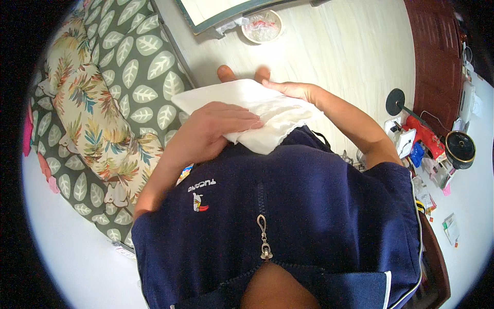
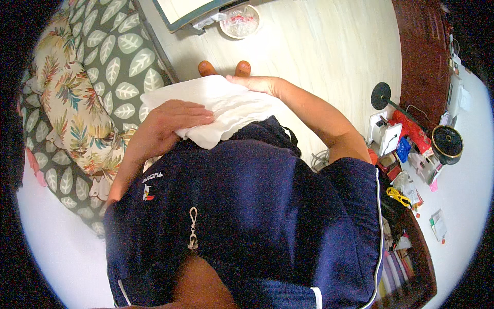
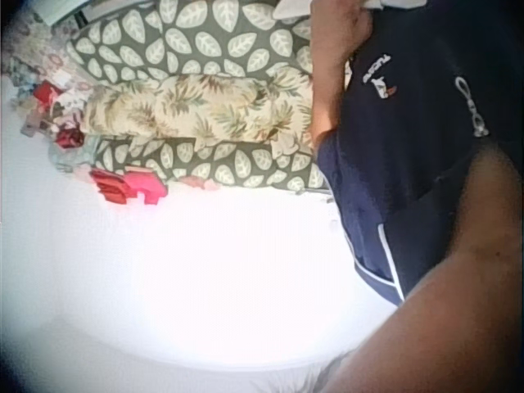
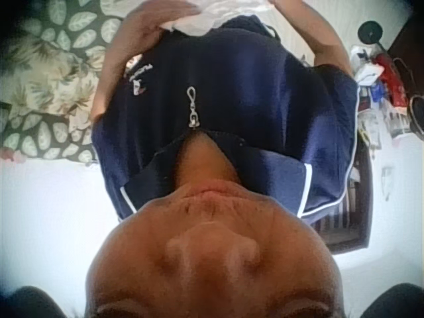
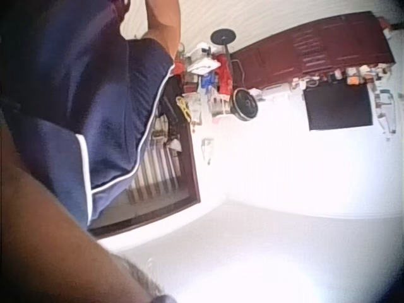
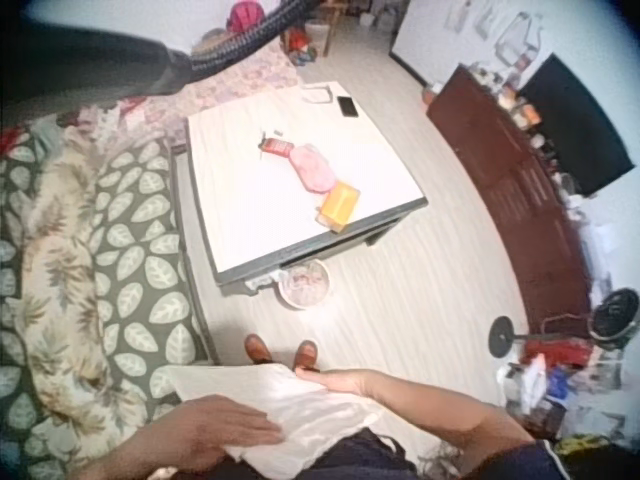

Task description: The person unfolds a large white cloth, shakes it out, and folds it into a smaller rectangle on a patterned sofa. They then fold it again and place it on the sofa.

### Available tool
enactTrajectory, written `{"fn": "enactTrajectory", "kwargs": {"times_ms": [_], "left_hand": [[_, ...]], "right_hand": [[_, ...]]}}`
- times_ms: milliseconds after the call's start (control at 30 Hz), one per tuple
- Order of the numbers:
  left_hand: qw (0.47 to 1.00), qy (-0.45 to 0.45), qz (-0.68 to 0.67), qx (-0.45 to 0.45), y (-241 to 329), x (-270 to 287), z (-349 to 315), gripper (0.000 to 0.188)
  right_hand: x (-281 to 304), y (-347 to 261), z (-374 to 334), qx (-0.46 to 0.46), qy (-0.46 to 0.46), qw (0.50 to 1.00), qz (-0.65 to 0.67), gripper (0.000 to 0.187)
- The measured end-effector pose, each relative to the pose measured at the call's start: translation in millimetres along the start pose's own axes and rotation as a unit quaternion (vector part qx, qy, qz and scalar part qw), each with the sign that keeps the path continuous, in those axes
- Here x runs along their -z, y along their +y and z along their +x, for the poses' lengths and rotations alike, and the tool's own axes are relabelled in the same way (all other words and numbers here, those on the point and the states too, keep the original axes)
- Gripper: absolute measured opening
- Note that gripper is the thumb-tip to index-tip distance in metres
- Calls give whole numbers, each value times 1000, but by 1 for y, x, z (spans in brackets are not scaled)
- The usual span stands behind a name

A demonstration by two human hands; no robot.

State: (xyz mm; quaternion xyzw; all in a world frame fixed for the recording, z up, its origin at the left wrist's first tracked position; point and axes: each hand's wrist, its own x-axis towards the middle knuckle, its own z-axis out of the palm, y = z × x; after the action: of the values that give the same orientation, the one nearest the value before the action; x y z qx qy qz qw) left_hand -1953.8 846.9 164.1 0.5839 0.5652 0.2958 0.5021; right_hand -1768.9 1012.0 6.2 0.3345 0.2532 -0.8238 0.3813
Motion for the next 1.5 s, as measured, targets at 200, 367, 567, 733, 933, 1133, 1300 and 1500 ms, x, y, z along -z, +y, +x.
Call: {"fn": "enactTrajectory", "kwargs": {"times_ms": [200, 367, 567, 733, 933, 1133, 1300, 1500], "left_hand": [[993, 58, 103, -15, -4, 24, 0, 56], [970, 89, 226, -23, -6, 18, -2, 44], [946, 85, 307, -56, -43, -6, 22, 29], [975, 105, 186, -52, -85, -26, 19, 25], [939, 333, -65, 46, -120, -1, 4, 38], [902, 372, -217, 1, -76, 84, -8, 48], [984, -66, -143, 79, -44, 18, 1, 44], [979, -117, -117, -116, -15, -31, -6, 45]], "right_hand": [[10, -45, -12, 159, 41, 984, 74, 44], [13, -109, -61, 319, 67, 943, 61, 34], [-2, -160, -102, 395, 54, 916, -42, 39], [-34, -170, -130, 393, 46, 912, -110, 45], [-92, -166, -152, 383, 140, 835, -370, 41], [-165, -95, -139, 353, 107, 645, -669, 43], [-180, -47, -131, 345, 17, 674, -653, 37], [-138, -84, -150, 288, -26, 851, -439, 39]]}}
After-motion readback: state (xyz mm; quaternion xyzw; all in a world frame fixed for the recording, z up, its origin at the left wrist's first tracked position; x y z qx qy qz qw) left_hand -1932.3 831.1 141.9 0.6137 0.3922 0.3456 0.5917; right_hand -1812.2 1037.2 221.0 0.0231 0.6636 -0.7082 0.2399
